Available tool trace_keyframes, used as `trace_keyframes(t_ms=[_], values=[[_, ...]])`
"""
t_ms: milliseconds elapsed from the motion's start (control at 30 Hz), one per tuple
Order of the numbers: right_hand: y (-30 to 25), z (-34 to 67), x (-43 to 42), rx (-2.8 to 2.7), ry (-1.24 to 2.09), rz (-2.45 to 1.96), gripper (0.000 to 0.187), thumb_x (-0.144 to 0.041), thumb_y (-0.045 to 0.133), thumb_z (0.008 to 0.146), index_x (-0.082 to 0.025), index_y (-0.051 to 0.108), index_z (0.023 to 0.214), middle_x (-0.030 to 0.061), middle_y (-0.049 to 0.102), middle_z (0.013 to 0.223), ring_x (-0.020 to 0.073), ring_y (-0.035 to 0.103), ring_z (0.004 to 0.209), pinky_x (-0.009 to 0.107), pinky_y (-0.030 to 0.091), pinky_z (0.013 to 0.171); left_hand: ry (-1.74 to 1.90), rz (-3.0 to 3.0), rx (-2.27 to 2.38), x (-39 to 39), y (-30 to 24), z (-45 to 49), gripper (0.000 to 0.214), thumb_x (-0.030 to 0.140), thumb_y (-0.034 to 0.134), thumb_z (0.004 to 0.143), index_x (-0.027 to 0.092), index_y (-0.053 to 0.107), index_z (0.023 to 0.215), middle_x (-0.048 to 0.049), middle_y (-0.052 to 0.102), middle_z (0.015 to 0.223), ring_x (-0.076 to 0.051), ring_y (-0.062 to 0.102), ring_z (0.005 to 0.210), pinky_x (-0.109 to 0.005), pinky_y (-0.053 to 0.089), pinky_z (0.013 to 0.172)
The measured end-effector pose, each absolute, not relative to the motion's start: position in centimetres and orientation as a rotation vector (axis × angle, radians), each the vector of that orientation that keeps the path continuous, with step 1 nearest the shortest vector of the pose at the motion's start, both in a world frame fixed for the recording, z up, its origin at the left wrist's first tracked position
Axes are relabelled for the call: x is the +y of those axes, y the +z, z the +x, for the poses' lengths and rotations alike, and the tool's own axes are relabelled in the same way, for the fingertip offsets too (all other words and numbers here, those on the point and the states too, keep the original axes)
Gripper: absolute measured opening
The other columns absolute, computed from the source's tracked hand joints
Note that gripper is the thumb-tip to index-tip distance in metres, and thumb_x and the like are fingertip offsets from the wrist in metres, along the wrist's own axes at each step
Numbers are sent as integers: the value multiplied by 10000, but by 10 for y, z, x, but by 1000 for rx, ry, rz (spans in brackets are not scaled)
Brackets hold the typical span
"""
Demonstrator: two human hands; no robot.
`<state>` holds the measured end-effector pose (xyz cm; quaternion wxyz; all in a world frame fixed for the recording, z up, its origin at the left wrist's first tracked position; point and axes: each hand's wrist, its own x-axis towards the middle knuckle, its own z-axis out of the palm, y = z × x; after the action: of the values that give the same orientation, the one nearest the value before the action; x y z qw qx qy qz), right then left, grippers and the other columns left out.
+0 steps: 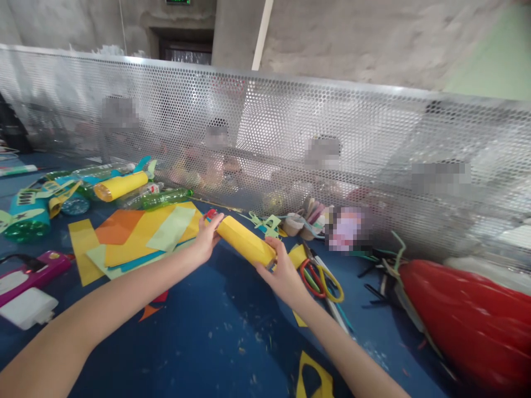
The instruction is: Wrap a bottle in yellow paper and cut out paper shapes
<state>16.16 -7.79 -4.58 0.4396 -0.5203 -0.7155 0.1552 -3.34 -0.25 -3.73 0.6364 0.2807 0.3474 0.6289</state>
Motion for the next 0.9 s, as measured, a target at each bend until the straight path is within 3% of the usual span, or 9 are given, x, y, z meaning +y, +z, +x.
trace_keyframes(t_ms=[133,300,367,500,633,767,900], values=[[-58,182,-59,-1755,359,-1310,514,-304,587,737,-210,396,1205,104,488,1227,253,469,1172,453,372,999,1472,728,903,10,-40,-42,604,206,661,727,252,342,1238,10,613,805,-119,621,676,-270,484,716],[-63,199,-46,-1787,258,-1404,519,-341,576,730,-188,414,1199,130,513,1216,262,484,1159,457,399,957,1437,875,963,19,-46,-50,271,143,636,707,187,517,947,-24,599,781,-139,608,696,-307,472,765],[-55,204,-47,-1820,205,-1489,477,-354,567,730,-192,460,1166,126,548,1180,269,509,1124,449,427,910,1457,943,1021,23,-48,-54,209,153,632,709,187,531,890,-34,586,795,-169,603,766,-338,456,804],[-26,221,-53,-1805,69,-1680,318,-329,518,764,-190,559,1048,105,636,1066,249,588,990,383,457,831,1554,1100,1169,26,-46,-60,307,96,663,641,207,566,910,-60,554,910,-260,501,1063,-408,335,966],[-9,246,-55,-1756,31,-1914,195,-278,490,789,-201,615,918,62,700,836,221,651,799,308,460,695,1659,1331,1164,4,-25,-50,277,79,648,634,227,622,867,-71,513,1094,-246,315,1261,-350,190,1074],[-16,253,-52,-1912,7,-2060,198,-245,478,792,-199,662,847,55,719,794,212,665,738,272,446,612,1489,1970,792,-61,12,-26,187,214,551,771,243,642,932,-82,596,979,-253,502,1048,-423,287,1016],[-31,242,-51,-2070,-5,-2084,196,-245,515,780,-200,700,825,58,724,777,207,662,717,268,449,619,870,2017,344,-142,25,-14,154,364,637,686,355,681,834,-44,626,751,-280,593,857,-458,451,829]])
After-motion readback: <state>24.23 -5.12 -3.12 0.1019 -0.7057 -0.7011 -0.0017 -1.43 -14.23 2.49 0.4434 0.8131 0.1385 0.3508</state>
